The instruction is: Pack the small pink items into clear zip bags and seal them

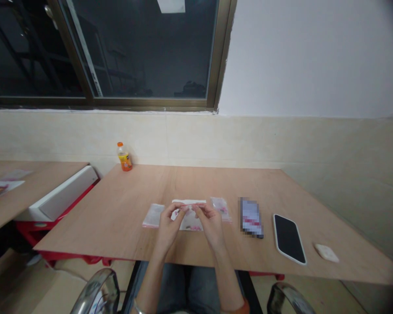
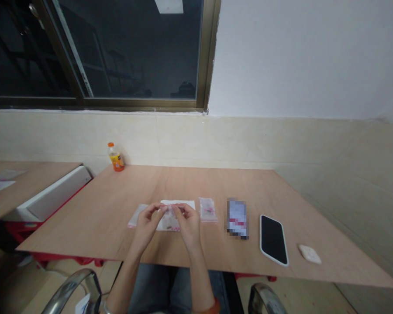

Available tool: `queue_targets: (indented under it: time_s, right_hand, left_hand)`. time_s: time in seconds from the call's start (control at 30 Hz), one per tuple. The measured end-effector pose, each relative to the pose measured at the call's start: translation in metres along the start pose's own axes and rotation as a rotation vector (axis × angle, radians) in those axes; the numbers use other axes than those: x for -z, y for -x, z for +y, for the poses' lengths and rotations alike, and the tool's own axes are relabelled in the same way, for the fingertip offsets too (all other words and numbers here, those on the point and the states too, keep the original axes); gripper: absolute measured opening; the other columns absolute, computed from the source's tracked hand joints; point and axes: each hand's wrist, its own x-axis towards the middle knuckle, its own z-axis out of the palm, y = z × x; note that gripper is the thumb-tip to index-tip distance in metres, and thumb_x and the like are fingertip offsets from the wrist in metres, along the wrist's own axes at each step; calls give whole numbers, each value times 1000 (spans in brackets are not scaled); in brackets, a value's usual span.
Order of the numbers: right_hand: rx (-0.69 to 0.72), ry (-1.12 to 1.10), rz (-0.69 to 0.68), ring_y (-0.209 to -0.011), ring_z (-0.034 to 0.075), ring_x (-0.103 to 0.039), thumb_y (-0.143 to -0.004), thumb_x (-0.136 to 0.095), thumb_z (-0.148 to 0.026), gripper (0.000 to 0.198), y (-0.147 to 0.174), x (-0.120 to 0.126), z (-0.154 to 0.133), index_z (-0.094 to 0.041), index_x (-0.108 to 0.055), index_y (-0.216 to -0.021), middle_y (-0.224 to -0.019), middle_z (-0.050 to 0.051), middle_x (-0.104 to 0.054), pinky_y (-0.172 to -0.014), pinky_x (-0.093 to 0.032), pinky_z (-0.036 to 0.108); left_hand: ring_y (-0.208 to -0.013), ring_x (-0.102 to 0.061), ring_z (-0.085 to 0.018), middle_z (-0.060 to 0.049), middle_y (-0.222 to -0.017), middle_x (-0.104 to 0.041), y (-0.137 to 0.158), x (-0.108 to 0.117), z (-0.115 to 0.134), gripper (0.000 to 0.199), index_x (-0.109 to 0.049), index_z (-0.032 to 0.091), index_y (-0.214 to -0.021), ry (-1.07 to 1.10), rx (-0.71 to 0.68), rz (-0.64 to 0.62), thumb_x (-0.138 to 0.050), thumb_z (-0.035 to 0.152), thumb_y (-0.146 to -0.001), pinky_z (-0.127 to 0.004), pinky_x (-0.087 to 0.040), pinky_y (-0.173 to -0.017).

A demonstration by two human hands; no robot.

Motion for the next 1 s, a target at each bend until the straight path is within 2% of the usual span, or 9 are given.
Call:
queue_targets:
  time_s: [0.2,0.37,0.47,0.63,0.8,1.0]
  right_hand:
    - [-25,-32,-26,-67,17,-61,-70,-66,-36,17,1,-3,6,-19,-69,-74,-73,4,-70,-62,-48,28]
    - [-14,-6,-137,-73,18,-62,-72,-66,-36,20,1,-2,1,-19,-71,-80,-81,5,-71,-68,-49,31]
    - [19,23,-106,-75,18,-62,-73,-65,-37,20,2,-3,-2,-19,-71,-78,-81,5,-71,-70,-49,31]
    - [40,44,-86,-72,17,-61,-73,-65,-37,18,2,-3,1,-20,-69,-75,-76,4,-69,-66,-49,29]
    - [5,39,-58,-68,18,-60,-72,-65,-40,21,5,-2,3,-19,-67,-76,-75,4,-68,-57,-49,28]
    - [88,53,-60,-72,17,-62,-74,-64,-36,18,3,-2,2,-19,-68,-77,-78,4,-69,-67,-49,30]
  left_hand:
    - [-76,-61,-17,-4,-75,-68,1,2,-4,17,-66,16,-75,-66,3,58,-61,32,-76,-26,-45,-72]
    - [-76,-61,-17,-3,-75,-68,-1,3,-2,16,-66,16,-75,-36,-17,72,-62,31,-75,-25,-46,-72]
    - [-75,-61,-18,-3,-74,-68,-1,3,-1,16,-66,16,-74,-13,-17,54,-63,32,-74,-26,-46,-71]
    - [-77,-60,-18,-4,-76,-68,0,3,-1,17,-66,15,-76,13,-1,21,-64,33,-73,-25,-45,-72]
    - [-77,-59,-18,-5,-76,-67,2,3,1,18,-66,16,-76,-4,-11,22,-64,33,-73,-26,-45,-71]
    - [-77,-59,-18,-4,-78,-67,3,0,10,17,-67,16,-78,-37,-26,6,-62,33,-74,-25,-44,-72]
